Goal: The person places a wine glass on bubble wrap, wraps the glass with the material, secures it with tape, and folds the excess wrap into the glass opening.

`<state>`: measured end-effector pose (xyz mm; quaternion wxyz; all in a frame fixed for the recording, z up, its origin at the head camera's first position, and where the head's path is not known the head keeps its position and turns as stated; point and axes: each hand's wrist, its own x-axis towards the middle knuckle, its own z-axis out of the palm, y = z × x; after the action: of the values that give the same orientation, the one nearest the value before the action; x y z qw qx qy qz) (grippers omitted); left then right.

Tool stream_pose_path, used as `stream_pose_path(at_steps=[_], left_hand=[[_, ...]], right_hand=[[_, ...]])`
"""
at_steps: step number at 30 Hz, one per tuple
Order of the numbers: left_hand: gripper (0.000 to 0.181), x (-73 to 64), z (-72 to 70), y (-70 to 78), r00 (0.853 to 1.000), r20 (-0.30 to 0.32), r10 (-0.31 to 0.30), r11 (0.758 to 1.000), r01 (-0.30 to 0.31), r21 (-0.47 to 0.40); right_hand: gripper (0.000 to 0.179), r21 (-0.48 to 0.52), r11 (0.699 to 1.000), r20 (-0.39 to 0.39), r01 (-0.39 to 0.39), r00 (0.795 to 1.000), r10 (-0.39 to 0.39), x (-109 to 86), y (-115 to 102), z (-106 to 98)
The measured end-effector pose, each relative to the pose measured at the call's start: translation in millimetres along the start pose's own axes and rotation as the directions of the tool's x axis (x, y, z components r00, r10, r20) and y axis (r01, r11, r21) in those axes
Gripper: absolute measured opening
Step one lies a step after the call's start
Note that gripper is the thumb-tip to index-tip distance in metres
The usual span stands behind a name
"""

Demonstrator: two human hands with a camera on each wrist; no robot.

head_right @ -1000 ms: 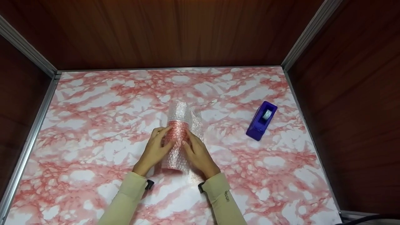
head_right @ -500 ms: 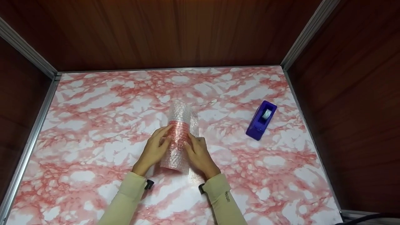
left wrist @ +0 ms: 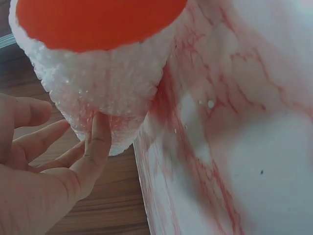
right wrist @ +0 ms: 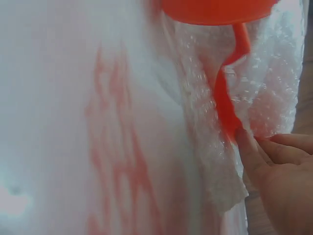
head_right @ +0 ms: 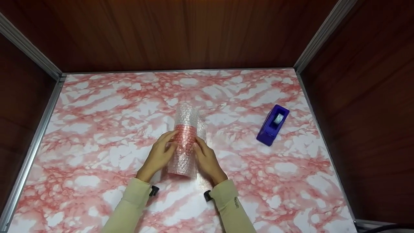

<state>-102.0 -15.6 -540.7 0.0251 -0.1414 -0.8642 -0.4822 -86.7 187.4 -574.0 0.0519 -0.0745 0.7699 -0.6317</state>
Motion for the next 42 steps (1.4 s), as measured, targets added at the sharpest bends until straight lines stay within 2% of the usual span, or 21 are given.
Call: stream_pose_path(at_steps=[6,12,14,18,21,26,29,34,42], left_hand=[[0.047,-0.2,1.2,4.3,1.0,0.022,0.022,1.0,-0.022,0.004],[0.045,1.2,5.9,6.8,0.997,0.014,0.079,0.996,-0.08,0.045],[0.045,1.4,7.9,7.6,0.995,0.009,0.1,0.993,-0.1,0.068],[0.044,1.0,12.5,10.3,0.993,0.004,0.121,0.985,-0.12,0.126],[0.044,0.5,15.8,13.3,0.991,-0.001,0.132,0.977,-0.129,0.172],[0.043,0.9,21.2,18.1,0.989,-0.002,0.15,0.963,-0.146,0.226],[0.044,1.6,24.4,20.3,0.987,-0.001,0.161,0.955,-0.155,0.252],[0.044,3.0,27.8,24.3,0.986,0.006,0.164,0.944,-0.159,0.288],[0.043,4.7,30.8,31.3,0.991,0.028,0.131,0.936,-0.133,0.327]], right_hand=[[0.046,0.104,0.993,0.002,-0.057,0.998,0.057,1.4,1,1],[0.049,0.154,0.981,-0.004,-0.119,0.993,0.121,1.8,2,-3],[0.049,0.14,0.982,-0.009,-0.125,0.992,0.128,2.3,3,-4],[0.048,-0.024,0.995,-0.066,-0.099,0.993,0.097,3.4,6,-8],[0.049,-0.144,0.983,-0.106,-0.112,0.99,0.097,3.3,6,-10],[0.053,-0.172,0.971,-0.13,-0.168,0.981,0.146,3.1,4,-13],[0.053,-0.127,0.972,-0.129,-0.196,0.975,0.18,3.5,4,-16],[0.055,0.002,0.958,-0.128,-0.285,0.951,0.283,3.2,4,-19],[0.049,0.197,0.963,-0.072,-0.186,0.976,0.204,4.4,4,-20]])
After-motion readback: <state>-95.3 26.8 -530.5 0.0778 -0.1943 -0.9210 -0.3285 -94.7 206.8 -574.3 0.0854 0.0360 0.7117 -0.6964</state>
